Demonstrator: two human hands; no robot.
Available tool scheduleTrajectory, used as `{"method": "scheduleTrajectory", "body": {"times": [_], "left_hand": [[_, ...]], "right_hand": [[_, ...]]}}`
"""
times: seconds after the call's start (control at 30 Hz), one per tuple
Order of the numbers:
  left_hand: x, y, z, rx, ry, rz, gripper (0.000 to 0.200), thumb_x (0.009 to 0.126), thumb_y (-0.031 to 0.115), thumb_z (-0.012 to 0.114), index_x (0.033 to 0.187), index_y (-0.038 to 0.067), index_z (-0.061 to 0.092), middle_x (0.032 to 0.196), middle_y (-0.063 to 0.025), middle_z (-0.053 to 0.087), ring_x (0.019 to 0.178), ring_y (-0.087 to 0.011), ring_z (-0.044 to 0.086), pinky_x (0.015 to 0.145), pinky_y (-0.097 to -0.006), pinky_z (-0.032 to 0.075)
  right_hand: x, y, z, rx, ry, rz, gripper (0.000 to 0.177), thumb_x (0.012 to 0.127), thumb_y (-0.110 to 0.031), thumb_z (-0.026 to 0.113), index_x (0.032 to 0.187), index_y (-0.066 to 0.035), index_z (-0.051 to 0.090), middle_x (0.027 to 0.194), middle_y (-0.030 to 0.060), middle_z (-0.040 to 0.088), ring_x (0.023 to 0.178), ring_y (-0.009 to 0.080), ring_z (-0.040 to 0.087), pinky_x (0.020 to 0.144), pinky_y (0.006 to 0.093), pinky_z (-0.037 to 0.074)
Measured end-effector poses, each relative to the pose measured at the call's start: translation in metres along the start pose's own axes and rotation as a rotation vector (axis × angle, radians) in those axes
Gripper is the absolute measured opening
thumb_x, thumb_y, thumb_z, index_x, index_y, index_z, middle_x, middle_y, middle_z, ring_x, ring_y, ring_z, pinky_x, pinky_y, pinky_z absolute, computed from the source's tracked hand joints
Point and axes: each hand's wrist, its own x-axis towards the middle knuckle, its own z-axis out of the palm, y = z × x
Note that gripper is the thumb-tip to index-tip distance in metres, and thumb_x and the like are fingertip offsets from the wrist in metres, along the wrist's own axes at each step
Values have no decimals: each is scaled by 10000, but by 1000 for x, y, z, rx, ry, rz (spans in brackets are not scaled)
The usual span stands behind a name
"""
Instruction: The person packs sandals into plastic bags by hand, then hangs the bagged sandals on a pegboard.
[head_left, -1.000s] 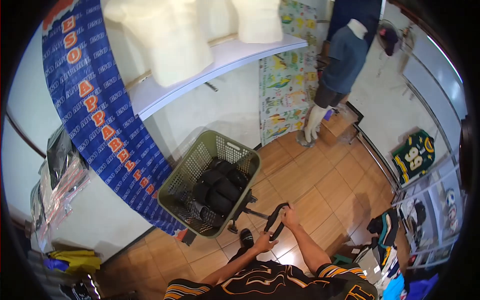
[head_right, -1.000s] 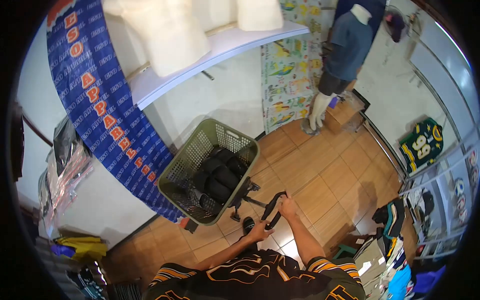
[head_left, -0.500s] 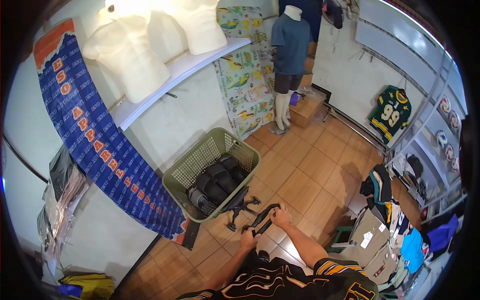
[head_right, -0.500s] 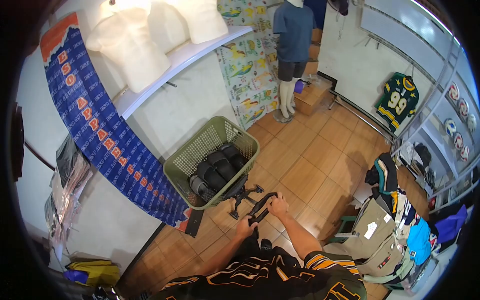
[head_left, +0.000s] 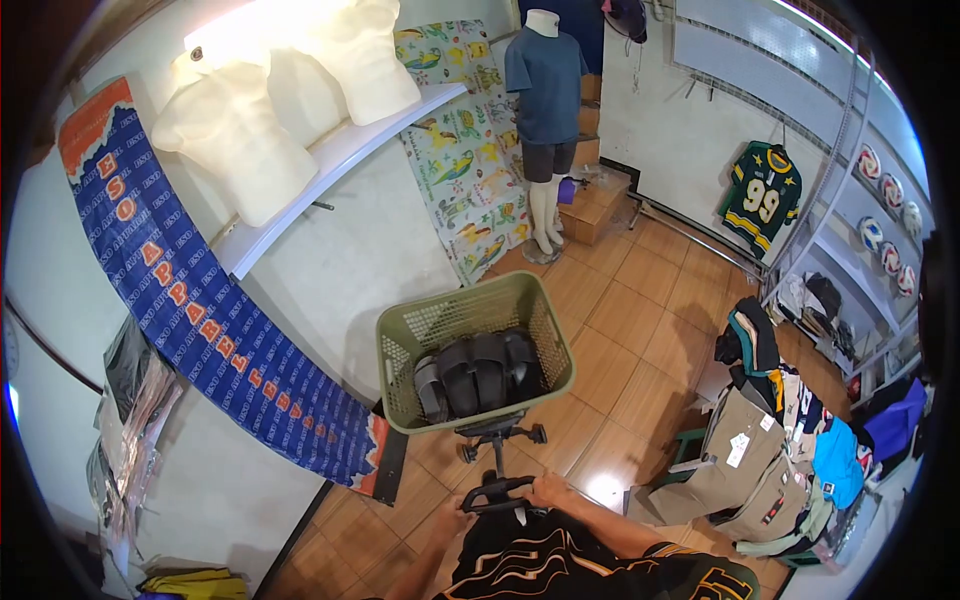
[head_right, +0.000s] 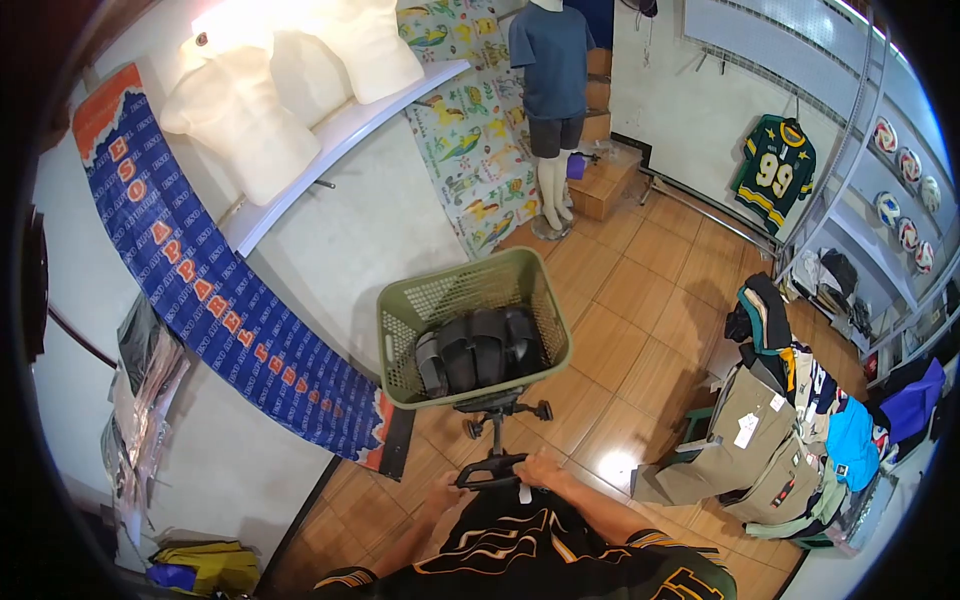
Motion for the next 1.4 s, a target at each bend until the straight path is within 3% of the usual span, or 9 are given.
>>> {"method": "scheduleTrajectory", "body": {"times": [0.1,0.2,0.33,0.43,0.5,0.73,0.83,1.07,1.4], "left_hand": [[-5,-33,-11,-7,210,205,349,759,122,807,1036,15,625,961,-147,711,866,-280,697,740,-353,534],[26,-86,-21,63,380,147,346,741,129,818,1025,40,642,985,-137,725,870,-295,710,754,-369,545],[52,-103,-53,107,413,207,367,735,153,822,1043,59,648,984,-119,732,882,-288,715,752,-383,548],[71,-97,-75,161,444,184,388,716,136,812,1043,14,644,885,-138,730,846,-265,721,745,-341,560],[82,-86,-88,137,472,212,357,720,148,800,1022,23,658,889,-125,732,845,-263,721,751,-341,562],[147,-60,-126,211,378,522,256,719,121,765,949,33,695,993,-118,726,863,-276,712,764,-345,554],[174,-37,-137,314,222,571,403,783,84,702,1180,47,647,947,-168,709,851,-285,700,752,-336,539],[241,24,-140,313,109,573,381,793,90,704,1168,34,661,914,-167,719,832,-264,706,736,-342,537],[322,154,-102,221,-43,620,410,797,109,718,1189,7,648,919,-162,726,822,-242,713,742,-325,544]], "right_hand": [[7,-19,15,28,-134,-80,603,879,-545,560,1083,5,702,1124,340,622,1072,458,615,917,499,503],[18,-37,28,22,-232,-127,508,877,-510,579,1110,-79,712,1116,262,661,1060,411,634,918,486,501],[28,-62,29,100,-272,-260,426,863,-476,621,1166,-188,704,1133,178,681,1051,398,638,896,478,511],[35,-80,18,165,-303,-227,479,889,-452,618,1160,-64,689,1114,200,679,1041,384,641,877,482,505],[49,-92,16,151,-346,-136,463,855,-489,626,1196,-184,695,1199,166,661,1104,379,619,923,468,498],[82,-113,-3,190,-303,-43,510,866,-511,590,1203,-142,686,1184,170,667,1099,375,624,927,476,492],[89,-113,-17,197,-290,43,526,874,-509,574,1243,-142,659,1221,162,650,1130,368,609,945,472,482],[101,-93,-33,357,-29,189,476,920,-446,550,1261,-125,637,1284,151,611,1213,345,555,1013,462,446],[144,-23,-72,486,457,377,380,939,-305,535,1207,-56,636,1395,277,467,1147,415,583,992,480,450]]}}
